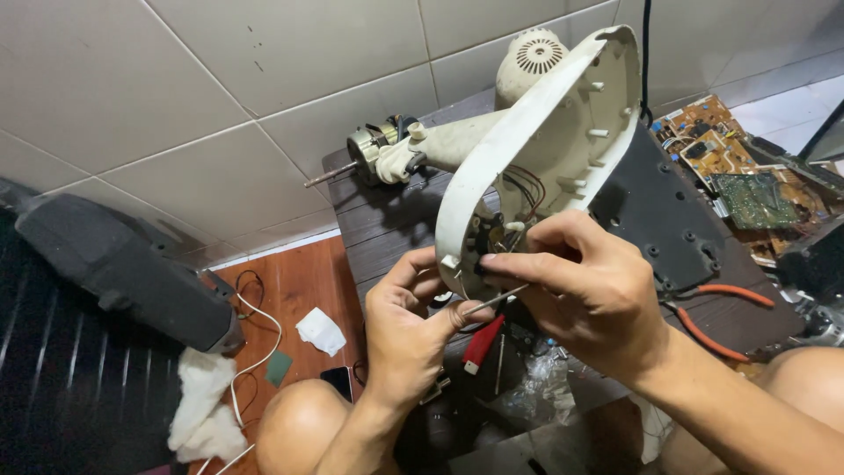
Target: Disassembling and cleaning the internal components of an electric fan for repair.
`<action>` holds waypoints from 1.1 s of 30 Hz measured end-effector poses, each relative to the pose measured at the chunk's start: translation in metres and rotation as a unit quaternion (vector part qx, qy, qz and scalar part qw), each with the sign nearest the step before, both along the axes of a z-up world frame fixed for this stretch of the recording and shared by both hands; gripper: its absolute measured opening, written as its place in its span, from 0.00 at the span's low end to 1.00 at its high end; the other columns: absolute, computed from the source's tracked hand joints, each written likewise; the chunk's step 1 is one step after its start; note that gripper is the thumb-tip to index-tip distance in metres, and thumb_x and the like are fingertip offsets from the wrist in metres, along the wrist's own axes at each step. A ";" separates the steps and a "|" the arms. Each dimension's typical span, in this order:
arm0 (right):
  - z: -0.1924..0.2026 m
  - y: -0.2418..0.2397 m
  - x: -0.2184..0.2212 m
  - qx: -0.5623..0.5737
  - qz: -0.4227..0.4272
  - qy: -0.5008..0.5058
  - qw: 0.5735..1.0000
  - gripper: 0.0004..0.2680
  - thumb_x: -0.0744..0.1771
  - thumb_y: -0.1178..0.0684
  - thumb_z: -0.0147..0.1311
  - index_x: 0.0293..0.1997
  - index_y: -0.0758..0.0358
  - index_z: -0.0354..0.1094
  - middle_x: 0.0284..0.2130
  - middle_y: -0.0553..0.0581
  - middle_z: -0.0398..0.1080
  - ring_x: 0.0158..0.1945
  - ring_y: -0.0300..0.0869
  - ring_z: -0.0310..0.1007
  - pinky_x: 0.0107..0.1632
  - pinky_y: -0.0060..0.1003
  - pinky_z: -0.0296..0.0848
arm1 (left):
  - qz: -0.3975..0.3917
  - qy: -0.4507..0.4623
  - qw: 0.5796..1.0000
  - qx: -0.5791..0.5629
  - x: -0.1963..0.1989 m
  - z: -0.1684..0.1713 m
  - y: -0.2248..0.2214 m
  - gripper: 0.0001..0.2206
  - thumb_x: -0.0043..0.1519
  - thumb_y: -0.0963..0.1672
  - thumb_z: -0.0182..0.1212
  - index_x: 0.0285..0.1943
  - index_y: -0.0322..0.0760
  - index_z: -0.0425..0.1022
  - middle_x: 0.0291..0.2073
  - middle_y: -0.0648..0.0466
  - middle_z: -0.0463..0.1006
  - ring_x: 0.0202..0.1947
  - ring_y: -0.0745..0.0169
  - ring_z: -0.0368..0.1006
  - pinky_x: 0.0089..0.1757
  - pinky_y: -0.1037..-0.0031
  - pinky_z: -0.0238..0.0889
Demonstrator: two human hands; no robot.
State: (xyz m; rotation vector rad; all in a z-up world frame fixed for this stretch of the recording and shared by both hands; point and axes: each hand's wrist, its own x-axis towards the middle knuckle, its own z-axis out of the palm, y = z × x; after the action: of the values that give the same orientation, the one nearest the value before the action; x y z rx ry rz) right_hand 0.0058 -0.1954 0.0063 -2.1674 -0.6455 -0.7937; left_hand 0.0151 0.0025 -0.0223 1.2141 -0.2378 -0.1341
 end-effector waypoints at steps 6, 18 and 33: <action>0.006 0.000 0.000 -0.014 0.023 -0.006 1.000 0.12 0.58 0.66 0.63 0.43 0.61 0.78 0.34 0.55 0.71 0.28 0.40 0.69 0.31 0.33 0.69 | 0.016 -0.043 0.998 0.049 0.000 0.001 0.001 0.25 0.50 0.37 0.74 0.57 0.24 0.73 0.43 0.42 0.84 0.41 0.61 0.79 0.44 0.76 0.74; 0.014 0.005 0.005 -0.061 0.036 -0.100 0.992 0.09 0.59 0.63 0.68 0.39 0.68 0.76 0.33 0.57 0.73 0.29 0.46 0.70 0.32 0.39 0.69 | 0.029 -0.048 0.995 0.083 -0.002 0.008 0.000 0.24 0.49 0.37 0.74 0.55 0.25 0.74 0.39 0.44 0.84 0.37 0.63 0.79 0.42 0.77 0.74; 0.028 -0.037 0.008 0.065 0.093 0.101 0.988 0.05 0.57 0.64 0.61 0.30 0.66 0.72 0.26 0.52 0.72 0.21 0.33 0.60 0.26 0.25 0.57 | 0.028 -0.021 0.998 0.043 0.000 0.004 0.009 0.28 0.51 0.38 0.72 0.62 0.24 0.69 0.46 0.39 0.83 0.43 0.55 0.81 0.46 0.72 0.75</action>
State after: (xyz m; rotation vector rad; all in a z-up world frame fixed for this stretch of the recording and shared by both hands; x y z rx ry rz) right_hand 0.0134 -0.2327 0.0338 -2.0033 -0.6604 -0.4969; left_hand 0.0148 0.0113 -0.0184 1.3087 -0.2372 -0.0701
